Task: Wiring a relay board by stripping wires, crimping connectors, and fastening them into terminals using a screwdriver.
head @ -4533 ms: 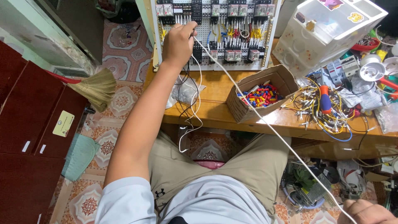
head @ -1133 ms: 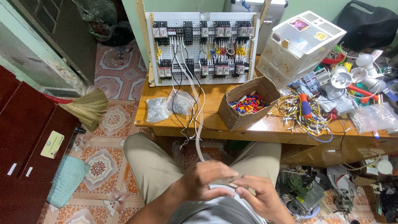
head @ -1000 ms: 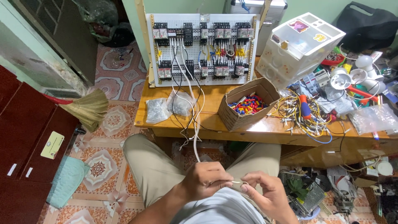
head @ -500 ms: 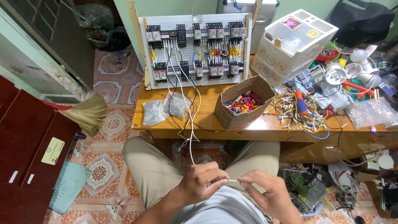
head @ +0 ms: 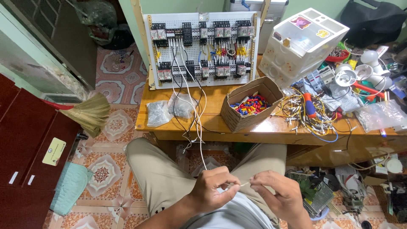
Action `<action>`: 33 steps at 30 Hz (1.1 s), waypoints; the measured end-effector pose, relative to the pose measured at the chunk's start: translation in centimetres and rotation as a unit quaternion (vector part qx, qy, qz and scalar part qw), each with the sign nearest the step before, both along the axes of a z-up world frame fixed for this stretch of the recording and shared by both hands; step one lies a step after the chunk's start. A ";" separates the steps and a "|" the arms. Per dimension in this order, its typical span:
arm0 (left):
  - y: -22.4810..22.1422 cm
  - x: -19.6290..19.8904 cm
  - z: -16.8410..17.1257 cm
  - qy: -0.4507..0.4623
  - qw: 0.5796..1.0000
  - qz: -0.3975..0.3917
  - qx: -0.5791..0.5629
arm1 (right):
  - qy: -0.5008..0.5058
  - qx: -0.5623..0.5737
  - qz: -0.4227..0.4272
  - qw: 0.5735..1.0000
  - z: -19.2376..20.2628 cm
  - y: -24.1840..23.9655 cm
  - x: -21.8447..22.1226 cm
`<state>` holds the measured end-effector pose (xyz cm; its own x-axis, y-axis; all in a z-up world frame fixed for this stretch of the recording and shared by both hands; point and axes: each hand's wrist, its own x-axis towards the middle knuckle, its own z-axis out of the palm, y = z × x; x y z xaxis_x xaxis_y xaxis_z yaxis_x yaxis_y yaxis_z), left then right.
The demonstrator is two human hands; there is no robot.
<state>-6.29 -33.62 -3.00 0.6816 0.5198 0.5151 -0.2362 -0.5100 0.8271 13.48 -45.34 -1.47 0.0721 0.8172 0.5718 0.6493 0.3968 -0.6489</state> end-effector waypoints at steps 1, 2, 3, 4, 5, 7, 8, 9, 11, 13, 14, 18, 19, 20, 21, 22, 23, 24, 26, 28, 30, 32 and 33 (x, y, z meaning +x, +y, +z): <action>0.1 0.2 -0.3 0.000 1.000 0.000 0.001 | 0.000 0.001 0.000 1.000 -0.2 0.0 0.0; 0.1 0.3 -0.6 0.008 0.998 0.013 0.053 | 0.008 -0.010 0.017 1.000 -0.4 0.0 0.0; 0.1 0.4 -1.0 0.015 0.994 0.025 0.105 | 0.016 -0.020 0.033 0.999 -0.6 -0.1 0.0; 0.3 0.4 -0.9 0.016 0.994 0.027 0.105 | 0.016 -0.021 0.035 0.999 -0.7 -0.2 0.2; 0.5 0.4 -0.8 0.014 0.989 0.034 0.145 | 0.012 -0.051 0.038 0.998 -0.8 -0.3 0.4; 0.6 0.5 -0.7 0.013 0.982 0.036 0.183 | 0.010 -0.082 0.037 0.996 -1.0 -0.6 0.5; 0.5 0.7 -0.7 0.006 0.982 0.042 0.186 | 0.001 -0.067 0.036 0.997 -1.1 -0.6 0.4; 0.4 0.8 -0.7 -0.001 0.981 0.048 0.188 | -0.008 -0.051 0.036 0.998 -1.2 -0.6 0.4; 0.4 1.0 -1.0 -0.006 0.982 0.054 0.183 | -0.003 -0.039 0.024 0.999 -1.2 -0.6 0.2; 0.5 1.1 -1.1 -0.011 0.982 0.060 0.178 | 0.003 -0.026 0.013 1.000 -1.3 -0.4 0.0; 0.5 1.0 -1.1 -0.008 0.982 0.069 0.178 | 0.009 -0.009 0.013 1.000 -1.3 -0.3 -0.2; 0.4 0.7 -0.6 0.010 0.980 0.081 0.181 | 0.002 0.044 0.019 0.999 -1.9 0.0 -0.6; 0.3 0.7 -0.9 0.011 0.980 0.082 0.180 | 0.002 0.044 0.020 0.999 -1.7 0.1 -0.8; 0.2 0.7 -1.1 0.008 0.982 0.074 0.173 | -0.003 0.045 0.036 0.998 -1.6 0.2 -1.0; 0.1 0.7 -1.4 0.004 0.984 0.066 0.165 | -0.007 0.046 0.052 0.998 -1.5 0.3 -1.1; 0.2 0.6 -1.3 0.004 0.984 0.067 0.164 | -0.007 0.045 0.053 0.998 -1.6 0.3 -1.1; 0.2 0.6 -1.2 0.004 0.986 0.052 0.156 | 0.004 0.041 0.054 0.998 -1.6 0.3 -1.2; 0.3 0.5 -1.0 0.004 0.988 0.036 0.148 | 0.016 0.036 0.055 0.998 -1.7 0.3 -1.2; 0.6 0.4 -0.8 -0.002 0.991 0.026 0.130 | 0.027 0.024 0.049 0.998 -2.1 0.3 -1.0; 1.0 0.2 -0.5 -0.008 0.993 0.018 0.114 | 0.036 0.012 0.046 0.998 -2.5 0.1 -0.7; 1.5 -0.3 0.2 0.044 0.988 0.036 0.140 | 0.051 0.001 -0.004 0.999 -2.9 -0.2 -0.3; 1.9 -0.4 0.5 0.052 0.988 0.007 0.144 | 0.039 -0.006 0.000 0.999 -2.5 -0.1 -0.5; 2.1 -0.5 0.7 0.060 0.987 -0.025 0.149 | 0.027 -0.013 0.001 1.000 -2.3 -0.1 -0.6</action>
